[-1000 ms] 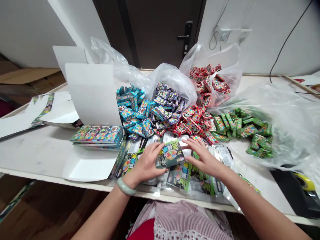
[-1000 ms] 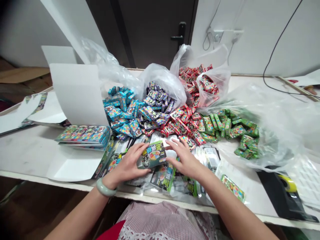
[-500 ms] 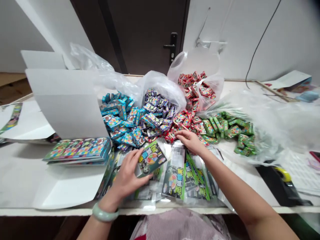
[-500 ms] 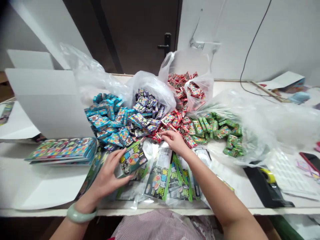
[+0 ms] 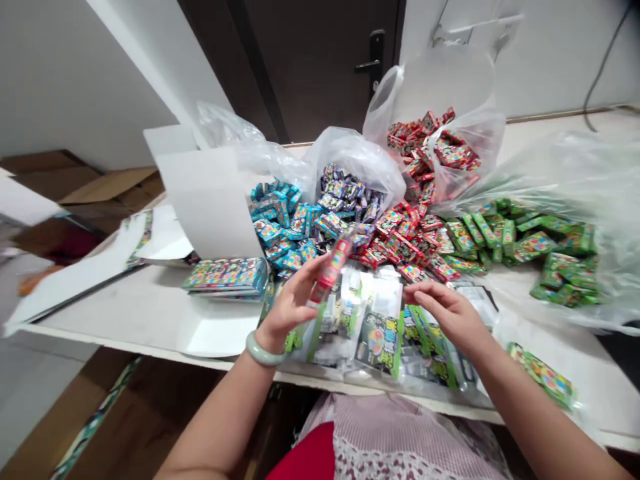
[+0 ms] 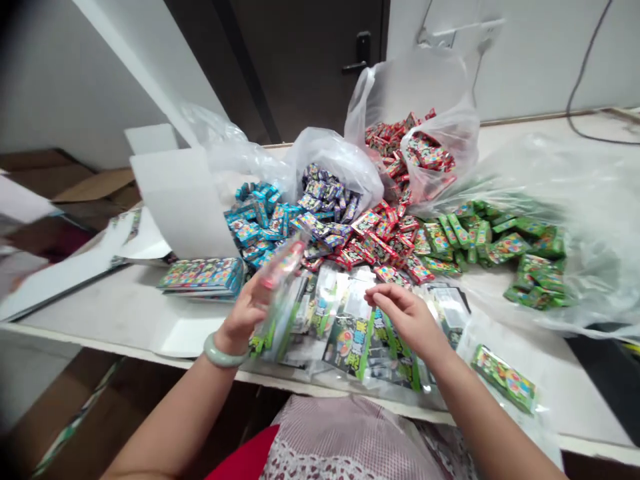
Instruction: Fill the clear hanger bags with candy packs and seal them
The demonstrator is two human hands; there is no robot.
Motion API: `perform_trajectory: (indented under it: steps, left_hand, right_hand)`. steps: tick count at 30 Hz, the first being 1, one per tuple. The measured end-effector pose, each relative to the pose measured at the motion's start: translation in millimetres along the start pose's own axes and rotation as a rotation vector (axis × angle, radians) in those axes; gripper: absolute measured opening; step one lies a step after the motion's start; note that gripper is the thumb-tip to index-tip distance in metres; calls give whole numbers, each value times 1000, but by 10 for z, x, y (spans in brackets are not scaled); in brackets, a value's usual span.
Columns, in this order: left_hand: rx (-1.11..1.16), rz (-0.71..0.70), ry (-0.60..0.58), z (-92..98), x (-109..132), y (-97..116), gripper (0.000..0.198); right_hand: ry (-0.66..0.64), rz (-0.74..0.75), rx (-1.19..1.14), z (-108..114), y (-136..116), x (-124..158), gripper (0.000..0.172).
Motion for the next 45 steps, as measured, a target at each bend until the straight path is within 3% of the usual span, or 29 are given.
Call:
perform_trajectory:
  steps: [4,9,12,15,19,23,25,28,34,38,45]
  left_hand:
    - [383,194,124,-62,34,-101,113]
    - [939,229,260,-274,91,-268,104]
    - [1051,235,263,-353,141,-318,99]
    - [1018,242,194,-371,171,-292,100]
    - [698,173,35,-271,120,-118,101]
    - [-244,-74,-44,-20,-16,198,94]
    - [-680,-177,-138,-15,-82,308,91]
    - [-1019,-285,-275,-63,-178,407,90]
    - [-1185,-477,-549,-356,-306,712,86]
    - [-1193,-580,-709,-566,-351,910,79]
    - [-1245,-638,-773,-598,-444,1014,75]
  right_hand:
    - [-17,-41,15,-32,110,179,29]
    - [-34,-135,42,2,357,256,36]
    - [-43,-167,45,-8,439,275,37]
    - [-37,-170,19,-46,410,291,36]
    - [30,-80,-10,-8,116,270,30]
    - [159,85,-116,177,-288,179,24]
    - [166,99,-185,194,-314,94,23]
    - [88,27,-209,28,-103,-42,24]
    - [-13,-87,-233,-393,319,-170,25]
    - [-74,-175,-317,-543,395,-221,18]
    - [-133,-211,-433,-616,344,-232,38]
Point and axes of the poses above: each hand's wrist, its own x-axis away from the middle knuckle, its own z-axis out of the back of the hand, y = z × x, the point moved 9 cm from there along -x, towards the middle knuckle, and after that the axes turned 5 degrees about -z, right-handed, at the moved point
